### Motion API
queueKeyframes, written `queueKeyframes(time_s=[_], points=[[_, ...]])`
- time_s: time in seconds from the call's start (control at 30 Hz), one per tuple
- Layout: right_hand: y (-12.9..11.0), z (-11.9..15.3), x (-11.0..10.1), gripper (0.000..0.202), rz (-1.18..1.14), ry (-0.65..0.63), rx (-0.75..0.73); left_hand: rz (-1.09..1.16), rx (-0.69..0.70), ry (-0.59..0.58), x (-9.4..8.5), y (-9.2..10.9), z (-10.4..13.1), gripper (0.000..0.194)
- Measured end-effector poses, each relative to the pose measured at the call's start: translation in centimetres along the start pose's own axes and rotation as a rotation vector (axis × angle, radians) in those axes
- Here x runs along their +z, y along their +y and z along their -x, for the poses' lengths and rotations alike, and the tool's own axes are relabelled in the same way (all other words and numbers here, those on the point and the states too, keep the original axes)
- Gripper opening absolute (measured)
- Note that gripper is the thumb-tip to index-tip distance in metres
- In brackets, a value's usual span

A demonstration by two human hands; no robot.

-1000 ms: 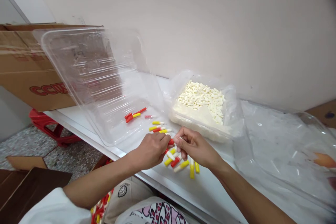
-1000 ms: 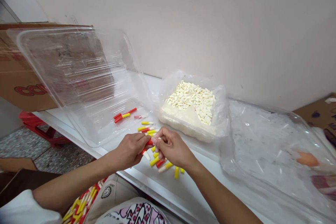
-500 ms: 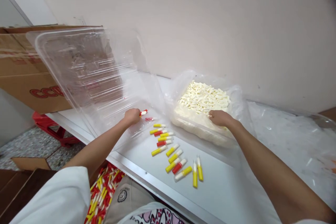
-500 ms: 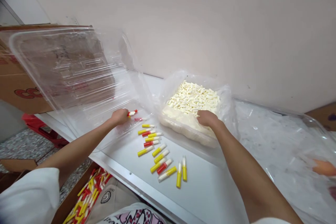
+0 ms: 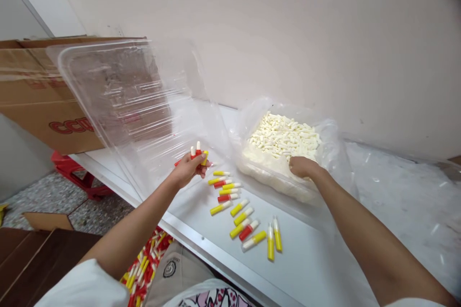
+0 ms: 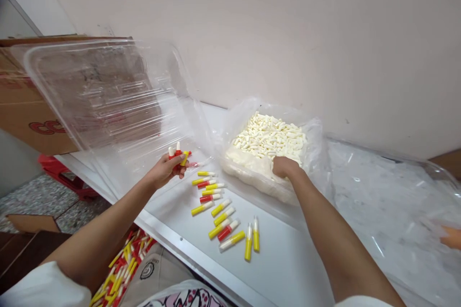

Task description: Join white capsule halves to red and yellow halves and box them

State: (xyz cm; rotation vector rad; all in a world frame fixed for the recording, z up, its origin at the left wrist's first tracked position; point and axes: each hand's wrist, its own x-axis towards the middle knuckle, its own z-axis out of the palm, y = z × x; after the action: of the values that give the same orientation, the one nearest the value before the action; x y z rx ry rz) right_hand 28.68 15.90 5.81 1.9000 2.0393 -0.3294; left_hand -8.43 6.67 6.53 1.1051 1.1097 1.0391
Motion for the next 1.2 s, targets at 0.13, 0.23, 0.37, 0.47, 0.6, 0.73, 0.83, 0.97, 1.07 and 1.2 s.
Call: queueKeyframes(time_s=[0.13, 0.23, 0.37, 0.47, 0.6, 0.73, 0.83, 0.97, 1.07, 1.2], points=[[-0.1, 0.5, 0.3, 0.019, -0.015, -0.014, 0.079, 0.177, -0.015, -0.051, 2.2, 0.2, 2.4, 0.037], [0.0, 1.3, 0.4, 0.025, -0.006, 0.001, 0.113, 0.174, -0.041, -0.103, 3.3, 0.5, 3.7, 0.038], [-0.3, 3.0, -0.8, 0.030, 0.002, 0.072, 0.128, 0.133, -0.056, -0.157, 4.1, 0.8, 4.9, 0.039], [-2.0, 5.9, -2.5, 0.030, -0.128, 0.258, 0.028, 0.122, -0.017, -0.182, 4.7, 0.9, 5.5, 0.035], [-7.1, 12.0, -3.7, 0.030, -0.634, 0.336, -0.459, 0.125, 0.039, -0.260, 5.8, 1.0, 6.1, 0.031], [-11.5, 16.4, -3.1, 0.021, -0.801, 0.283, -0.658, 0.114, 0.024, -0.344, 7.0, 1.2, 6.6, 0.032], [-12.3, 17.4, -2.6, 0.024, -0.823, 0.308, -0.712, 0.079, 0.017, -0.391, 7.4, 1.5, 7.1, 0.031], [-11.8, 17.9, -2.6, 0.026, -0.755, 0.329, -0.754, -0.145, 0.166, -0.360, 7.6, 2.4, 8.1, 0.023], [-12.0, 18.2, -2.2, 0.026, -0.773, 0.313, -0.729, -0.463, 0.421, -0.262, 7.8, 2.7, 8.8, 0.010], [-13.3, 18.2, -0.9, 0.030, -0.949, 0.248, -0.578, -0.749, 0.639, -0.208, 8.4, 1.2, 8.7, 0.019]])
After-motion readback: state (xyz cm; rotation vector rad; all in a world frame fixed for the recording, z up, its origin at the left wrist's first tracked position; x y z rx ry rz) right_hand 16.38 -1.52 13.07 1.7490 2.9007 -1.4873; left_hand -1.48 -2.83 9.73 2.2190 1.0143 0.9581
